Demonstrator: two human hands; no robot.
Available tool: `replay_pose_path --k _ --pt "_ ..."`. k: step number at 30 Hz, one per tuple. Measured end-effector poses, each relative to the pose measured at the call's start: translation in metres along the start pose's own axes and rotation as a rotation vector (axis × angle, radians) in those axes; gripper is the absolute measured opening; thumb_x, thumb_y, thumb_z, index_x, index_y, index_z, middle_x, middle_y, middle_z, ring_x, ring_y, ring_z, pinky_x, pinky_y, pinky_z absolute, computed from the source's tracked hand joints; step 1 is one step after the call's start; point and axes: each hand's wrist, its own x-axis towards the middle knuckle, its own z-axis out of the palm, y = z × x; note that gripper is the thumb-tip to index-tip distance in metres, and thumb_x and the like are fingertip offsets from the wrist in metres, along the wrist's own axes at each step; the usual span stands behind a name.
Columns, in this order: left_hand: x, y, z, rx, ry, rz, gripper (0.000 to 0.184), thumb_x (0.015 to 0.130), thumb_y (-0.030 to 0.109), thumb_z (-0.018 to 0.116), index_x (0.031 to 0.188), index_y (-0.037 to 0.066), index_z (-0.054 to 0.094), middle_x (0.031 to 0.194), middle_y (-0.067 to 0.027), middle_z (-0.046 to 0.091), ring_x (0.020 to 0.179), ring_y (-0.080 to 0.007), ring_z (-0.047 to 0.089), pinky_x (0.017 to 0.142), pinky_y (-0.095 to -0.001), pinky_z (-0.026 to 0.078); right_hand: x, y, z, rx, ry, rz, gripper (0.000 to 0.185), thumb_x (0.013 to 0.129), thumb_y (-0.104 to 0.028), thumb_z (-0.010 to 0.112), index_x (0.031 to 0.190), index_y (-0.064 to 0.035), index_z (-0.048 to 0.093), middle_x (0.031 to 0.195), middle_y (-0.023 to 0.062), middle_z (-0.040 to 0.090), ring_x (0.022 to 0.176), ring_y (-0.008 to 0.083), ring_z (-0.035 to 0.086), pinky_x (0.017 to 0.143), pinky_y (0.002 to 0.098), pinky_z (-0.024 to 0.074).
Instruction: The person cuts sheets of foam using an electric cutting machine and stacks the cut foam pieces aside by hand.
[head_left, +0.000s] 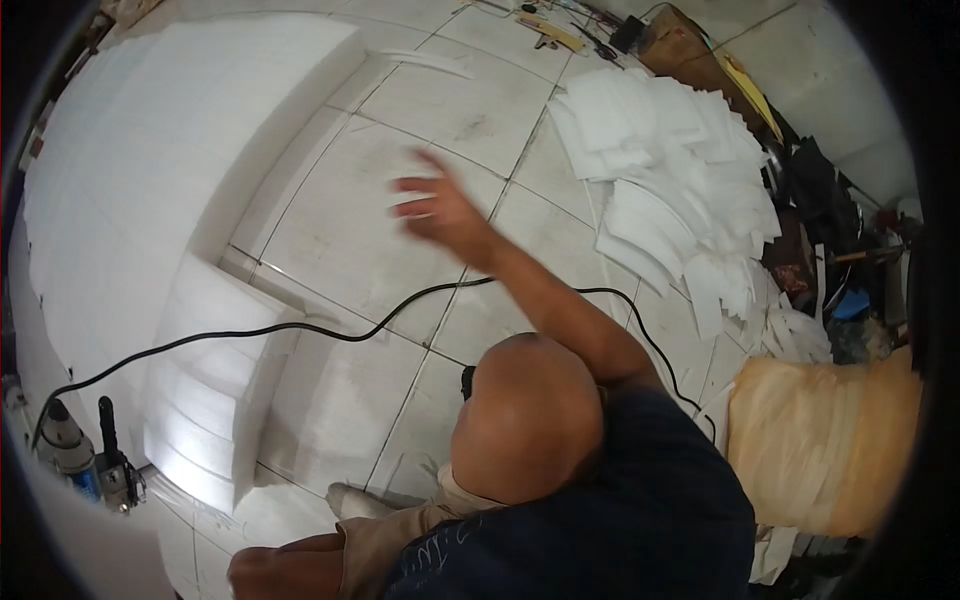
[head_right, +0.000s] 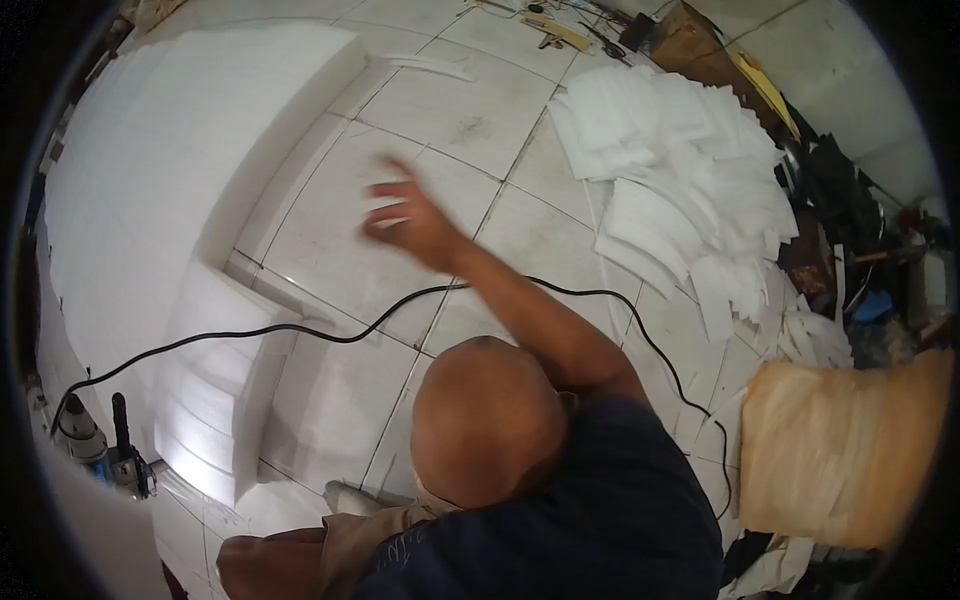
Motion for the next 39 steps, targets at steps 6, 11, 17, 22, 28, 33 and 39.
replay_pose_path --k 6,11,17,22,28,33,39 --pt "0.112 0.003 0.219 -0.063 -0.621 -0.092 0.046 0.088 0.035 0.057 0.117 -0.001 0.057 0.111 -0.0114 0.060 0.104 -0.0250 0.059 0.090 -0.0379 0.050 0.045 -0.037 0.098 0.148 -0.489 -0.078 0.125 0.076 -0.054 0.076 0.151 -0.0219 -0.020 0.149 0.0188 0.030 0.134 0.0311 0.036 0.109 0.0483 0.0327" --pt "0.081 0.013 0.448 0.276 -0.796 -0.055 0.087 0.083 0.041 0.065 0.147 -0.001 0.023 0.136 -0.0196 0.046 0.127 -0.0281 0.044 0.109 -0.0380 0.030 0.023 -0.025 0.062 0.486 -0.178 -0.197 0.144 0.059 -0.078 0.070 0.146 -0.0204 -0.031 0.153 0.0154 0.021 0.140 0.0326 0.024 0.110 0.0457 0.0276" --pt "0.046 -0.003 0.549 0.490 -1.075 0.114 0.110 0.078 0.055 0.069 0.149 -0.003 0.009 0.140 -0.0281 0.040 0.131 -0.0333 0.041 0.109 -0.0400 0.032 -0.048 0.009 -0.001 0.707 0.294 -0.039 0.081 0.073 -0.037 0.070 0.140 -0.0119 0.031 0.137 0.0097 0.042 0.129 0.0240 0.040 0.108 0.0422 0.0347" --pt "0.051 0.014 0.527 0.656 -1.106 0.367 0.103 0.075 0.048 0.073 0.151 0.004 0.019 0.150 -0.0262 0.029 0.141 -0.0408 0.025 0.113 -0.0506 0.024 -0.079 -0.022 -0.108 0.721 1.157 -0.452 0.062 0.085 -0.039 0.060 0.137 -0.0123 0.039 0.139 0.0054 0.043 0.130 0.0271 0.037 0.112 0.0467 0.0272" --pt "0.084 0.032 0.415 0.705 -0.896 0.191 0.086 0.077 0.043 0.068 0.146 0.005 0.033 0.147 -0.0174 0.039 0.131 -0.0380 0.043 0.103 -0.0468 0.037 -0.068 -0.057 -0.275 0.395 1.676 -0.244 0.113 0.067 -0.065 0.072 0.150 -0.0163 0.013 0.148 0.0110 0.030 0.132 0.0336 0.033 0.105 0.0651 0.0242" --pt "0.069 0.044 0.296 0.727 -0.635 0.140 0.083 0.078 0.048 0.066 0.140 -0.001 0.040 0.133 -0.0166 0.051 0.112 -0.0299 0.055 0.090 -0.0370 0.042 -0.073 -0.029 -0.322 0.201 1.813 0.183 0.141 0.057 -0.071 0.079 0.152 -0.0100 -0.005 0.151 0.0199 0.026 0.134 0.0378 0.033 0.109 0.0587 0.0265" --pt "0.000 -0.008 0.092 0.637 0.300 0.211 0.039 0.089 0.029 0.059 0.117 0.002 0.059 0.088 0.0011 0.054 0.072 -0.0059 0.046 0.063 -0.0217 0.035 -0.083 0.055 -0.397 -0.852 1.715 0.240 0.117 0.066 -0.067 0.076 0.145 0.0003 0.022 0.135 0.0223 0.040 0.122 0.0372 0.042 0.097 0.0483 0.0432"
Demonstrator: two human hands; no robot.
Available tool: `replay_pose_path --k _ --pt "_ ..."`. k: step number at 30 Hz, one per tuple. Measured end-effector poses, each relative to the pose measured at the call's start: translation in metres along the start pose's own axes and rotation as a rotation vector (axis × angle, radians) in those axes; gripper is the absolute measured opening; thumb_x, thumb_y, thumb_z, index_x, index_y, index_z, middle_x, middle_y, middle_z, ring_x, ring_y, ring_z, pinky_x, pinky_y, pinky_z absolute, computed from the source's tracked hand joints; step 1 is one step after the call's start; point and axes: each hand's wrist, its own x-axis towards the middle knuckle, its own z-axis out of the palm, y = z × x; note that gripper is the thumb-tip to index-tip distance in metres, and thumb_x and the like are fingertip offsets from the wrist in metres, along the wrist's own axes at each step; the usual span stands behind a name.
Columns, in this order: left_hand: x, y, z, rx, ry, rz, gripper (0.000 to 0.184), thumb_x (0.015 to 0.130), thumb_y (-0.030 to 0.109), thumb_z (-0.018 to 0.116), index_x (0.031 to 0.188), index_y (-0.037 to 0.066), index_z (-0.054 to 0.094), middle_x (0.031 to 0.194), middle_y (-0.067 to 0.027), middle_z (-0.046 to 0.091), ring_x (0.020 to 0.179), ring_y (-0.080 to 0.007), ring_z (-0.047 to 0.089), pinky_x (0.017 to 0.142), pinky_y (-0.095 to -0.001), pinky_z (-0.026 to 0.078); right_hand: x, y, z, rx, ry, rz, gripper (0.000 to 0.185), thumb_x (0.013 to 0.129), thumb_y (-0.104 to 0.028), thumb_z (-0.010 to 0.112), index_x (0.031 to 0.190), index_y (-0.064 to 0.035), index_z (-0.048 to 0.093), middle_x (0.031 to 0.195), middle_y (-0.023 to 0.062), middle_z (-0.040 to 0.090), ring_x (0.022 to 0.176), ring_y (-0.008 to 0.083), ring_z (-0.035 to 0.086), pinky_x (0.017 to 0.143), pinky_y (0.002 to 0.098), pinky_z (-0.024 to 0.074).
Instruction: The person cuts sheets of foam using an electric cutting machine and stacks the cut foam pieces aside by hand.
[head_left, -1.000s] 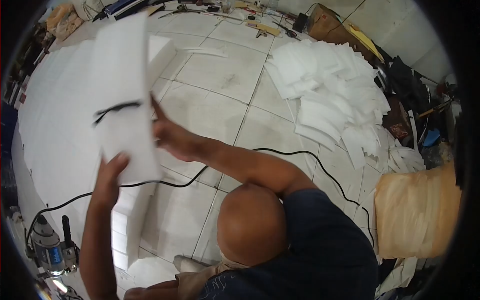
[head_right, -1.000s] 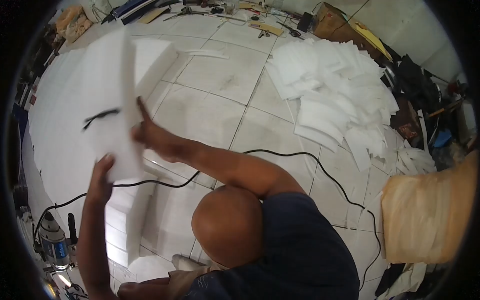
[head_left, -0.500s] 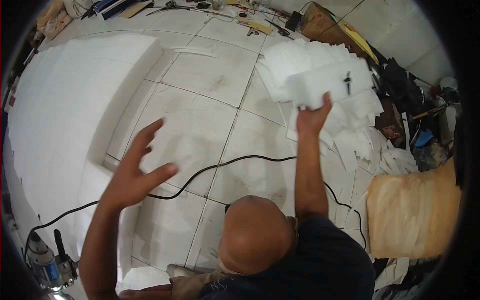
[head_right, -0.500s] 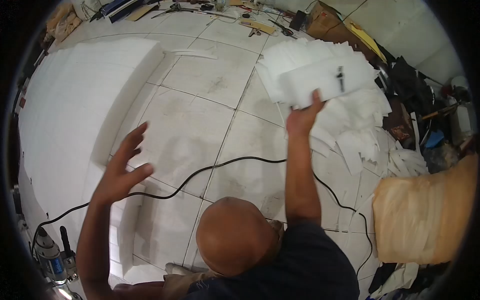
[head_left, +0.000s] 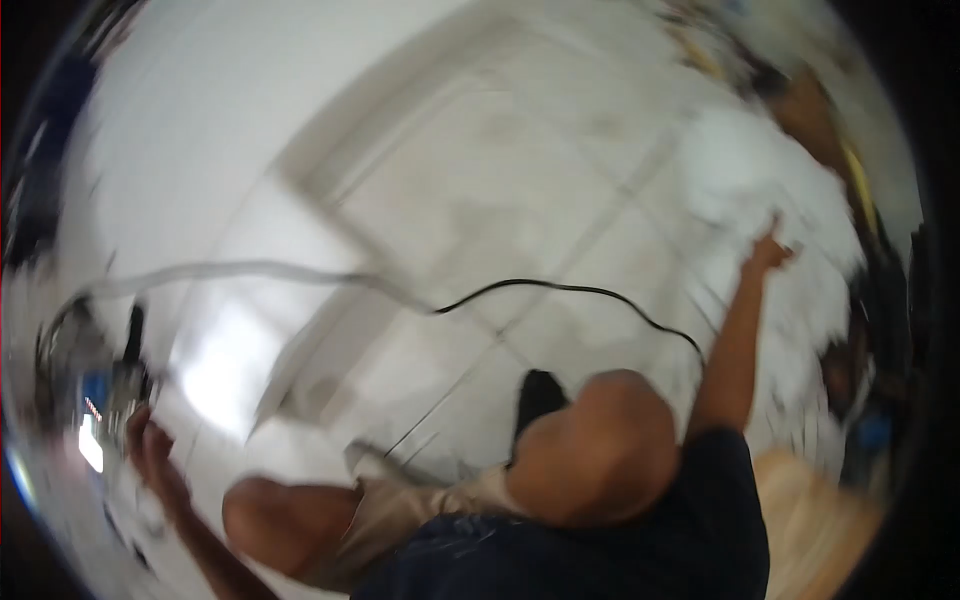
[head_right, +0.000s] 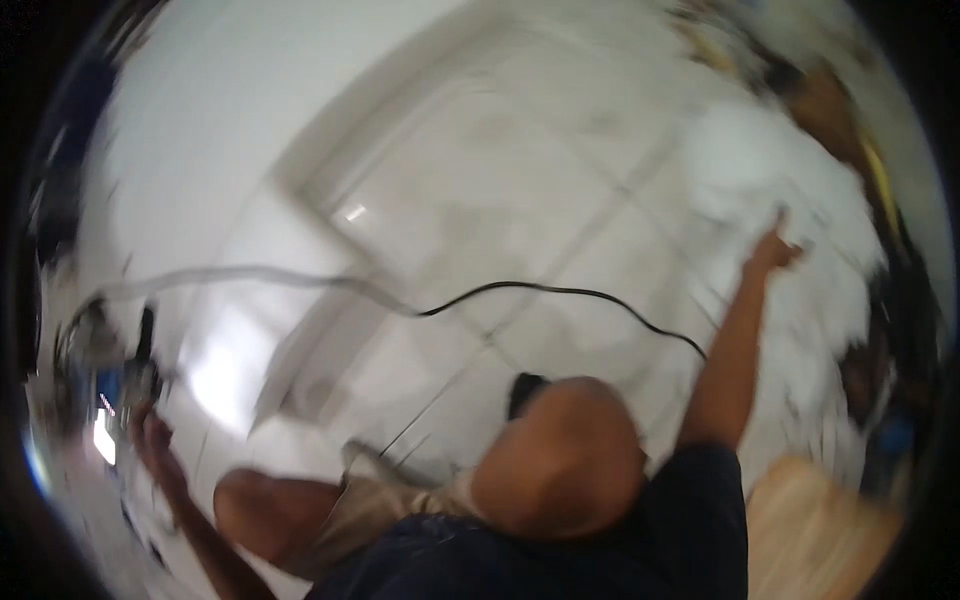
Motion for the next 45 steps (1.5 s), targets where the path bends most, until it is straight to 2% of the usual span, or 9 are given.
replay_pose_path --k 2,5,7,11,16,18,24,29,45 --pt "-0.038 -0.031 -0.019 -0.076 0.241 -0.158 0.025 0.092 0.021 0.054 0.107 0.002 0.062 0.070 0.0047 0.042 0.059 -0.0045 0.034 0.054 -0.0221 0.027 -0.122 -0.087 -0.027 0.517 -0.287 -0.143 0.082 0.081 -0.042 0.075 0.141 -0.0052 0.032 0.126 0.0152 0.048 0.098 0.0247 0.058 0.087 0.0378 0.0487" --pt "-0.088 -0.073 -0.013 -0.191 0.413 -0.334 0.021 0.094 0.021 0.057 0.093 0.001 0.063 0.065 0.0055 0.041 0.056 -0.0044 0.034 0.051 -0.0216 0.027 -0.253 -0.176 -0.027 0.560 -0.790 -0.183 0.056 0.090 -0.029 0.068 0.133 -0.0037 0.042 0.113 0.0096 0.056 0.090 0.0202 0.060 0.085 0.0340 0.0486" --pt "-0.106 -0.102 -0.014 -0.289 0.307 -0.498 0.019 0.093 0.021 0.058 0.096 0.003 0.062 0.063 0.0053 0.041 0.056 -0.0049 0.036 0.052 -0.0212 0.031 -0.313 -0.208 -0.024 0.423 -1.401 -0.519 0.026 0.094 -0.019 0.060 0.117 -0.0060 0.058 0.097 0.0031 0.060 0.089 0.0142 0.058 0.079 0.0269 0.0461" --pt "-0.104 -0.143 0.001 -0.347 0.162 -0.804 0.044 0.090 0.044 0.058 0.111 0.006 0.055 0.083 0.0001 0.052 0.074 -0.0103 0.048 0.068 -0.0271 0.041 -0.464 -0.286 -0.102 0.123 -2.154 -1.099 0.029 0.084 -0.029 0.074 0.091 -0.0024 0.062 0.076 0.0021 0.060 0.075 0.0120 0.059 0.070 0.0277 0.0483" --pt "-0.061 -0.205 0.031 -0.387 -0.053 -0.793 0.087 0.085 0.066 0.052 0.144 0.005 0.034 0.138 -0.0173 0.046 0.126 -0.0323 0.043 0.104 -0.0455 0.033 -0.533 -0.325 -0.009 0.113 -1.900 -0.791 0.048 0.086 -0.048 0.067 0.109 -0.0063 0.061 0.088 0.0030 0.063 0.072 0.0139 0.054 0.066 0.0289 0.0473" --pt "-0.043 -0.239 0.041 -0.487 -0.199 -0.773 0.084 0.089 0.063 0.049 0.147 0.005 0.029 0.144 -0.0155 0.043 0.133 -0.0306 0.040 0.107 -0.0476 0.029 -0.546 -0.308 0.017 -0.018 -1.951 -0.798 0.070 0.086 -0.059 0.060 0.134 -0.0090 0.048 0.112 0.0091 0.060 0.093 0.0186 0.057 0.074 0.0330 0.0486" --pt "-0.018 -0.239 0.073 -0.642 -0.304 -0.778 0.070 0.090 0.057 0.053 0.134 0.003 0.048 0.129 -0.0130 0.053 0.119 -0.0250 0.050 0.103 -0.0369 0.035 -0.591 -0.254 0.030 -0.190 -2.383 -0.193 0.097 0.081 -0.071 0.055 0.150 -0.0087 0.027 0.148 0.0141 0.039 0.135 0.0316 0.037 0.110 0.0546 0.0254" --pt "-0.012 -0.240 0.075 -0.723 -0.291 -0.748 0.067 0.087 0.055 0.058 0.128 0.001 0.051 0.123 -0.0151 0.057 0.114 -0.0266 0.053 0.099 -0.0376 0.041 -0.592 -0.261 0.037 -0.202 -2.409 -0.008 0.079 0.086 -0.052 0.060 0.144 -0.0046 0.034 0.142 0.0136 0.046 0.130 0.0295 0.043 0.111 0.0439 0.0304" --pt "-0.046 -0.224 0.085 -0.879 -0.343 -0.870 0.057 0.083 0.046 0.063 0.117 0.001 0.057 0.105 -0.0135 0.063 0.095 -0.0259 0.061 0.087 -0.0377 0.049 -0.566 -0.238 0.043 -0.241 -2.434 0.068 0.084 0.076 -0.046 0.071 0.139 -0.0021 0.038 0.129 0.0166 0.054 0.116 0.0291 0.055 0.102 0.0414 0.0438"
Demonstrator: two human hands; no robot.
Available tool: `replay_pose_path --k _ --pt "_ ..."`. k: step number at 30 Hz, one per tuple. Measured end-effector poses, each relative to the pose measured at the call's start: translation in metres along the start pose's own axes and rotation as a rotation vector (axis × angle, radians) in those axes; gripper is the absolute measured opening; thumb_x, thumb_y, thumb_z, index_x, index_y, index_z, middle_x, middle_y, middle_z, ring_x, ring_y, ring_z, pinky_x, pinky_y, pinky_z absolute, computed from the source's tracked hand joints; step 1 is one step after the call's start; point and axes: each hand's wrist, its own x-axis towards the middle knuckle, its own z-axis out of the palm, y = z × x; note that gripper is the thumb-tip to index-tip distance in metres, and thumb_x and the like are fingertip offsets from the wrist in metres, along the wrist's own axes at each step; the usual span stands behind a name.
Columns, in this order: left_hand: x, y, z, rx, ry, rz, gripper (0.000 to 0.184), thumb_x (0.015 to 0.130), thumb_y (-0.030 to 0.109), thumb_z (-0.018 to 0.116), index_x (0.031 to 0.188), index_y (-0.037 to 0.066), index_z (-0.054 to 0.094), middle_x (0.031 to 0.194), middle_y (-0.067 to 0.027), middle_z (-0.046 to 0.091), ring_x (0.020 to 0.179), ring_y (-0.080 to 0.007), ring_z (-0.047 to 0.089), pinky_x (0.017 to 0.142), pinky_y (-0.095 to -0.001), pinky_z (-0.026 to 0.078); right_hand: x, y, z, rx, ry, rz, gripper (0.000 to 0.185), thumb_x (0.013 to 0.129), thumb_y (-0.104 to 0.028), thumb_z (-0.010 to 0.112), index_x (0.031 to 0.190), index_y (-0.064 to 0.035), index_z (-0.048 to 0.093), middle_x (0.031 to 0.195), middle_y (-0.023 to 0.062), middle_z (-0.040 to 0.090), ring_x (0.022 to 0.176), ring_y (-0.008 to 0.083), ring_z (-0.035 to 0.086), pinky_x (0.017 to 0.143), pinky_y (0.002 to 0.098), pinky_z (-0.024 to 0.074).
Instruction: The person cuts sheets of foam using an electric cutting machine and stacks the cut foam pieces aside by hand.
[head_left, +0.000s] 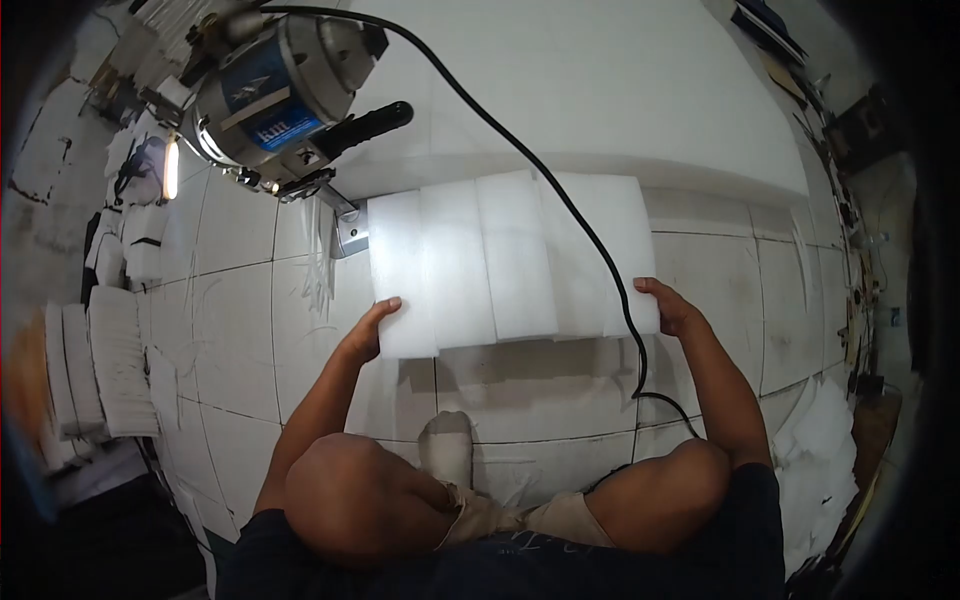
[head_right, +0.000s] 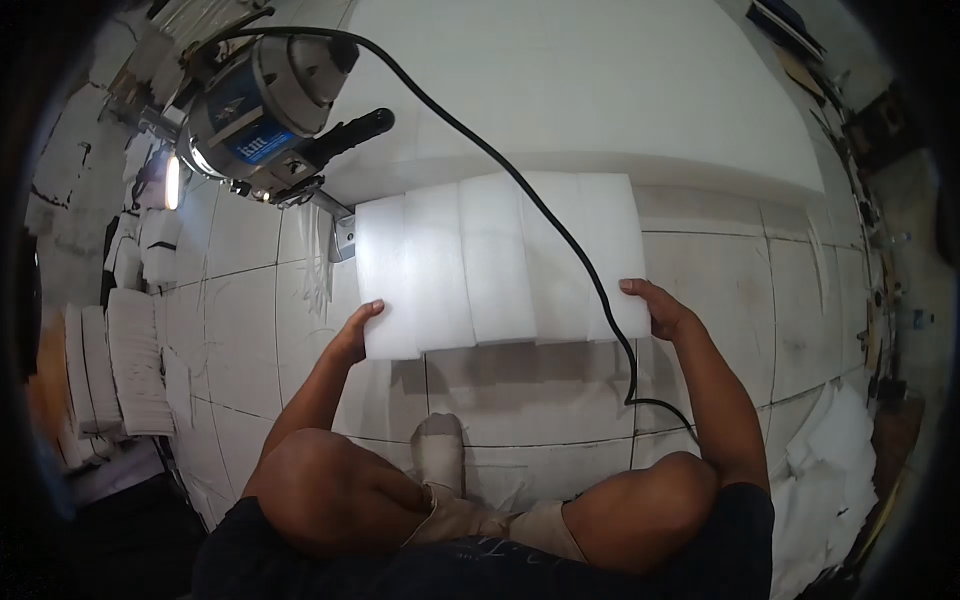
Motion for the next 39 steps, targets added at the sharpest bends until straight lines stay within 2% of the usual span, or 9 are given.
replay_pose_path --k 9,13,16,18,20,27,32,35,39 --pt "-0.024 -0.040 -0.007 -0.103 0.132 0.059 0.058 0.080 0.047 0.065 0.119 0.005 0.056 0.109 -0.0127 0.062 0.097 -0.0275 0.062 0.083 -0.0427 0.053 -0.081 0.043 -0.075 0.140 0.125 -0.204 0.076 0.077 -0.037 0.072 0.135 0.0024 0.041 0.121 0.0166 0.059 0.109 0.0301 0.061 0.097 0.0410 0.0495" --pt "-0.004 -0.075 -0.066 -0.027 0.377 0.248 0.045 0.089 0.042 0.056 0.120 0.010 0.059 0.117 -0.0076 0.060 0.105 -0.0237 0.058 0.092 -0.0403 0.049 -0.127 0.065 -0.114 0.232 0.356 -0.311 0.049 0.087 -0.031 0.064 0.124 0.0000 0.056 0.114 0.0113 0.064 0.105 0.0240 0.062 0.094 0.0382 0.0497" --pt "-0.005 -0.066 -0.090 -0.223 0.120 0.112 0.071 0.085 0.056 0.054 0.140 0.013 0.043 0.136 -0.0123 0.048 0.126 -0.0314 0.046 0.104 -0.0506 0.040 -0.171 0.094 -0.128 0.295 0.468 -0.357 0.055 0.084 -0.037 0.069 0.125 -0.0029 0.055 0.116 0.0102 0.061 0.105 0.0225 0.059 0.092 0.0380 0.0485" --pt "-0.007 -0.068 -0.108 -0.121 0.264 0.242 0.070 0.084 0.058 0.055 0.142 0.023 0.040 0.146 -0.0115 0.037 0.130 -0.0347 0.040 0.102 -0.0543 0.039 -0.212 0.113 -0.104 0.418 0.513 -0.494 0.061 0.086 -0.036 0.067 0.132 -0.0025 0.046 0.124 0.0112 0.056 0.111 0.0234 0.056 0.097 0.0388 0.0458" --pt "-0.031 -0.057 -0.082 0.035 0.482 0.334 0.073 0.084 0.055 0.057 0.142 0.014 0.040 0.142 -0.0141 0.042 0.126 -0.0344 0.044 0.101 -0.0533 0.041 -0.246 0.149 -0.094 0.498 0.570 -0.599 0.062 0.086 -0.035 0.066 0.134 -0.0024 0.043 0.125 0.0113 0.055 0.113 0.0238 0.055 0.100 0.0396 0.0449" --pt "-0.067 -0.045 -0.057 0.157 0.632 0.288 0.073 0.084 0.054 0.058 0.142 0.013 0.040 0.141 -0.0147 0.043 0.125 -0.0347 0.045 0.101 -0.0532 0.041 -0.326 0.312 -0.044 0.983 1.486 -1.164 0.062 0.089 -0.047 0.059 0.134 -0.0065 0.045 0.135 0.0073 0.051 0.127 0.0235 0.046 0.111 0.0387 0.0315" --pt "-0.075 -0.036 -0.046 0.203 0.658 0.296 0.074 0.084 0.053 0.058 0.141 0.011 0.040 0.140 -0.0152 0.044 0.124 -0.0349 0.046 0.100 -0.0531 0.042 -0.411 0.403 -0.045 1.227 2.203 -0.761 0.097 0.074 -0.054 0.072 0.146 -0.0148 0.020 0.139 0.0125 0.042 0.124 0.0326 0.047 0.098 0.0570 0.0425" --pt "-0.081 -0.030 -0.042 0.225 0.663 0.302 0.074 0.084 0.053 0.059 0.141 0.011 0.040 0.139 -0.0154 0.044 0.124 -0.0351 0.046 0.100 -0.0530 0.042 -0.447 0.433 -0.066 1.434 2.059 -0.155 0.123 0.063 -0.077 0.068 0.152 -0.0131 0.011 0.153 0.0165 0.026 0.137 0.0416 0.030 0.106 0.0682 0.0226" --pt "-0.092 -0.021 -0.036 0.233 0.674 0.323 0.074 0.084 0.052 0.059 0.141 0.010 0.040 0.139 -0.0158 0.045 0.123 -0.0353 0.047 0.100 -0.0530 0.042 -0.452 0.462 -0.100 1.467 1.930 -0.021 0.142 0.054 -0.086 0.065 0.153 -0.0160 -0.009 0.158 0.0184 0.012 0.138 0.0459 0.023 0.105 0.0707 0.0175"
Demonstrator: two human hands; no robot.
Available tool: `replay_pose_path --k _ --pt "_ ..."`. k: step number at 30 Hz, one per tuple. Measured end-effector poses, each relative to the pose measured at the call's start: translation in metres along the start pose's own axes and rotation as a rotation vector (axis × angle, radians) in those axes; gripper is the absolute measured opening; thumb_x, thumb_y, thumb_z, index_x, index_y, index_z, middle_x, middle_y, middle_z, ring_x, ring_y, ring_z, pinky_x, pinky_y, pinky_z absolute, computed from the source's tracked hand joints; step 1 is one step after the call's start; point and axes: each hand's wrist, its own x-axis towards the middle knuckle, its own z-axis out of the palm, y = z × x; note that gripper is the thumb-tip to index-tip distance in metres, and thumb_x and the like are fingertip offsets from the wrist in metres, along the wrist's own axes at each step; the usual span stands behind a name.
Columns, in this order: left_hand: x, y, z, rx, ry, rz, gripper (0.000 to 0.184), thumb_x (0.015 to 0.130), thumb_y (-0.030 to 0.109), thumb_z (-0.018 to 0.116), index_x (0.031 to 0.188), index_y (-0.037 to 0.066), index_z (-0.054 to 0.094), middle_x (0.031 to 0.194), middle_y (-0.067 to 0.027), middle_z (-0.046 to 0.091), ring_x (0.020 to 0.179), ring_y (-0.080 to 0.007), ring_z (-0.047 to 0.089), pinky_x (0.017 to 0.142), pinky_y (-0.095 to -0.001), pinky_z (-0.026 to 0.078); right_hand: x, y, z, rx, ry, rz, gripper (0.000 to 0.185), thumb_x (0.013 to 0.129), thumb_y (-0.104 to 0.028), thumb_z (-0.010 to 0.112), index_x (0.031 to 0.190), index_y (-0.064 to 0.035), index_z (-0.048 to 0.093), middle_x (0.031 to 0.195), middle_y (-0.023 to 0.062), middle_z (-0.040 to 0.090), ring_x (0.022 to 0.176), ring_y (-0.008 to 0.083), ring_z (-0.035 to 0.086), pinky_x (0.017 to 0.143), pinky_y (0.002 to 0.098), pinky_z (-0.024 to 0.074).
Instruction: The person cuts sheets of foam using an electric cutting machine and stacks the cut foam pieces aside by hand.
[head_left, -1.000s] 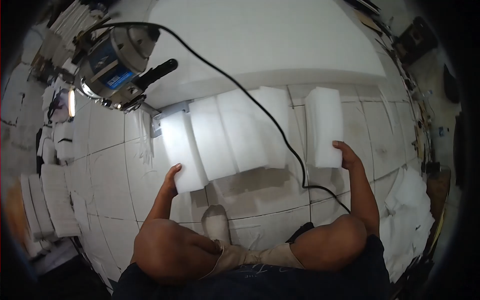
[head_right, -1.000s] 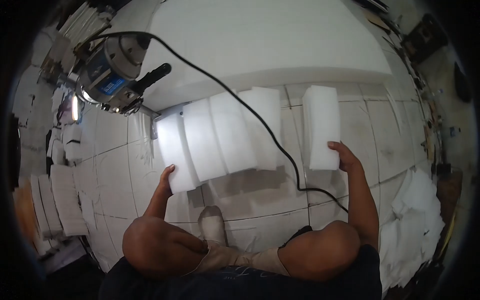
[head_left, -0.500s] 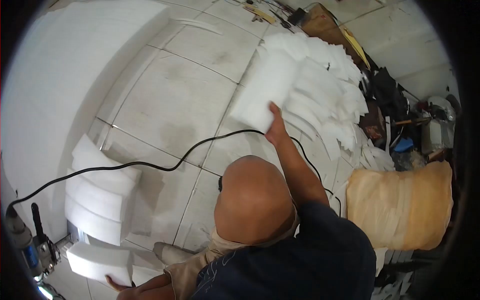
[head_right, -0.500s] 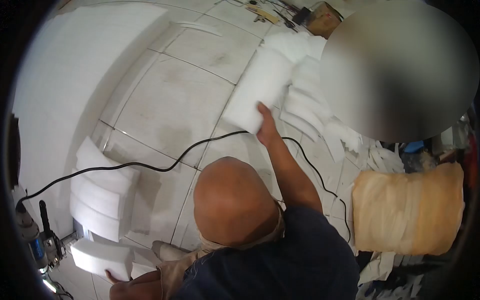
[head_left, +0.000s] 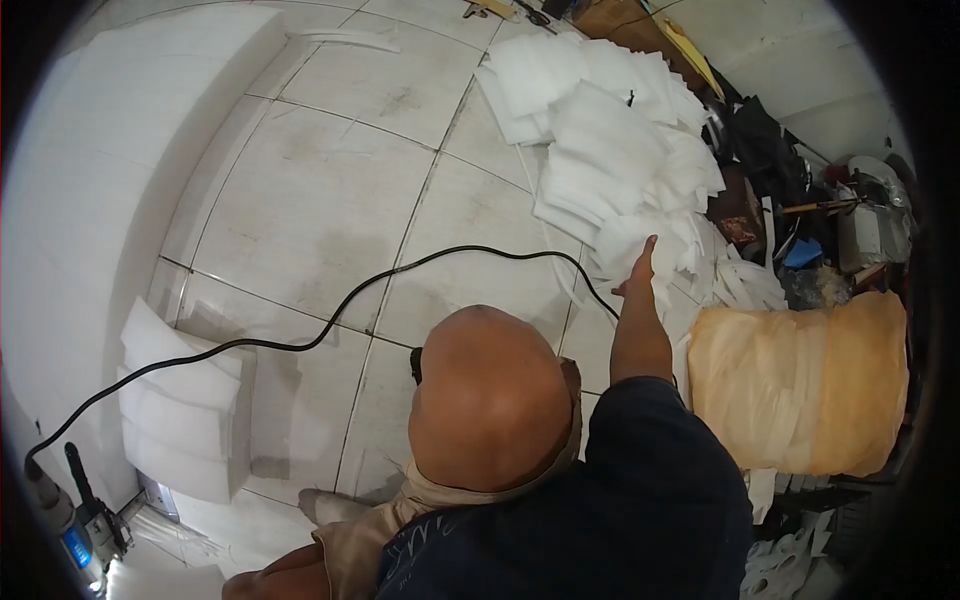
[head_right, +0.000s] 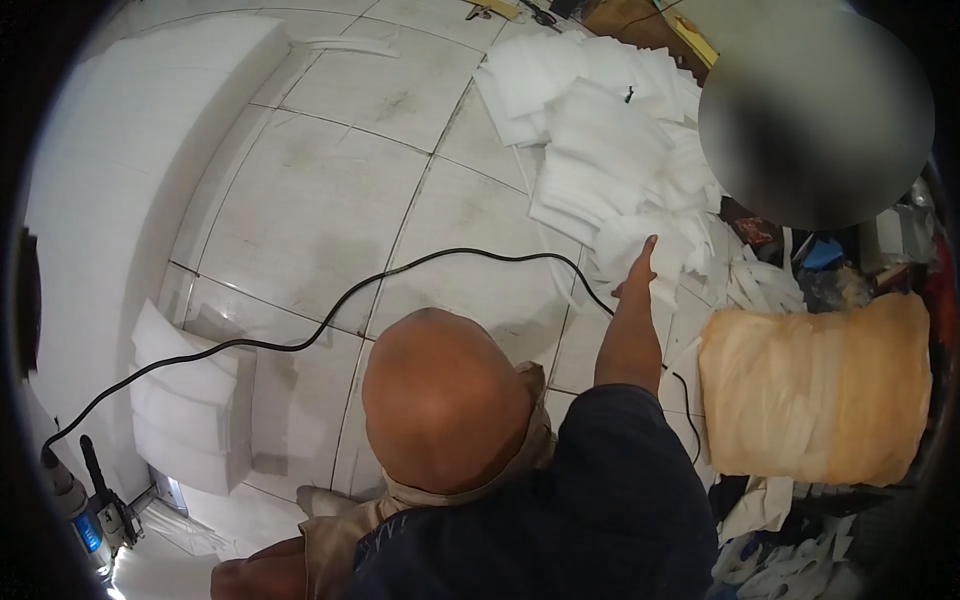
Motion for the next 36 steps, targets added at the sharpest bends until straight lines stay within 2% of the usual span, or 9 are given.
replay_pose_path --k 9,14,19,22,24,26,28,30,36 --pt "-0.011 0.039 -0.028 0.005 0.005 0.062 0.075 0.084 0.051 0.060 0.141 0.007 0.040 0.137 -0.0165 0.046 0.122 -0.0357 0.048 0.100 -0.0528 0.042 0.000 0.028 0.001 0.070 0.542 -0.220 0.121 0.065 -0.084 0.059 0.152 -0.0115 0.015 0.151 0.0252 0.023 0.134 0.0426 0.031 0.106 0.0546 0.0342" --pt "-0.034 0.099 -0.129 -0.114 0.049 0.227 0.075 0.084 0.051 0.061 0.140 0.006 0.040 0.136 -0.0170 0.047 0.121 -0.0359 0.048 0.100 -0.0527 0.043 0.112 0.033 -0.014 -0.432 0.748 -0.933 0.087 0.079 -0.066 0.064 0.118 0.0109 0.053 0.116 0.0272 0.056 0.100 0.0403 0.059 0.087 0.0474 0.0497" --pt "-0.083 0.160 -0.177 -0.281 -0.133 0.501 0.076 0.083 0.050 0.062 0.140 0.005 0.040 0.135 -0.0174 0.048 0.121 -0.0362 0.049 0.099 -0.0526 0.043 -0.104 -0.013 0.114 -0.024 -0.551 -1.224 0.057 0.093 -0.025 0.057 0.136 0.0061 0.037 0.112 0.0169 0.061 0.100 0.0272 0.063 0.089 0.0394 0.0483" --pt "-0.133 0.228 -0.060 -0.395 -0.850 0.777 0.078 0.082 0.045 0.067 0.140 0.000 0.039 0.133 -0.0207 0.050 0.120 -0.0387 0.050 0.099 -0.0510 0.044 -0.221 0.006 0.188 -0.139 -1.308 -1.129 0.057 0.091 -0.022 0.056 0.138 0.0028 0.038 0.125 0.0158 0.054 0.116 0.0245 0.055 0.096 0.0389 0.0436" --pt "-0.109 0.259 -0.017 -0.504 -0.949 0.755 0.077 0.082 0.040 0.065 0.139 -0.004 0.037 0.131 -0.0247 0.050 0.118 -0.0419 0.052 0.098 -0.0542 0.044 -0.347 0.019 0.202 -0.115 -1.734 -1.262 0.093 0.081 -0.062 0.063 0.143 0.0001 0.033 0.129 0.0126 0.050 0.120 0.0244 0.052 0.099 0.0416 0.0417" --pt "-0.118 0.314 0.089 -0.386 -1.699 0.513 0.082 0.083 0.056 0.052 0.139 -0.003 0.038 0.138 -0.0230 0.045 0.123 -0.0381 0.048 0.099 -0.0514 0.042 -0.442 0.020 0.194 -0.385 -1.918 -1.385 0.126 0.060 -0.091 0.054 0.148 -0.0050 0.029 0.139 0.0144 0.046 0.122 0.0277 0.051 0.100 0.0431 0.0405" --pt "-0.206 0.309 0.182 -0.353 -0.934 0.642 0.069 0.084 0.052 0.053 0.124 -0.004 0.051 0.112 -0.0210 0.060 0.102 -0.0300 0.060 0.085 -0.0434 0.051 -0.493 0.035 0.208 -0.182 -2.321 -1.195 0.118 0.067 -0.078 0.064 0.153 -0.0145 0.014 0.152 0.0177 0.030 0.133 0.0357 0.041 0.104 0.0493 0.0379" --pt "-0.197 0.326 0.248 0.246 -1.294 0.697 0.054 0.084 0.047 0.060 0.105 -0.003 0.061 0.096 -0.0140 0.064 0.090 -0.0226 0.060 0.078 -0.0310 0.047 -0.528 0.036 0.202 -0.176 -2.450 -0.856 0.127 0.071 -0.066 0.071 0.153 -0.0118 -0.009 0.150 0.0275 0.026 0.137 0.0414 0.032 0.111 0.0501 0.0303" --pt "-0.263 0.245 0.371 0.200 -1.311 0.544 0.087 0.077 0.055 0.067 0.137 -0.002 0.042 0.128 -0.0195 0.053 0.119 -0.0318 0.051 0.101 -0.0416 0.040 -0.470 0.037 0.209 -0.029 -2.170 -0.546 0.130 0.067 -0.044 0.082 0.149 0.0044 -0.007 0.144 0.0277 0.028 0.136 0.0365 0.030 0.113 0.0433 0.0273"
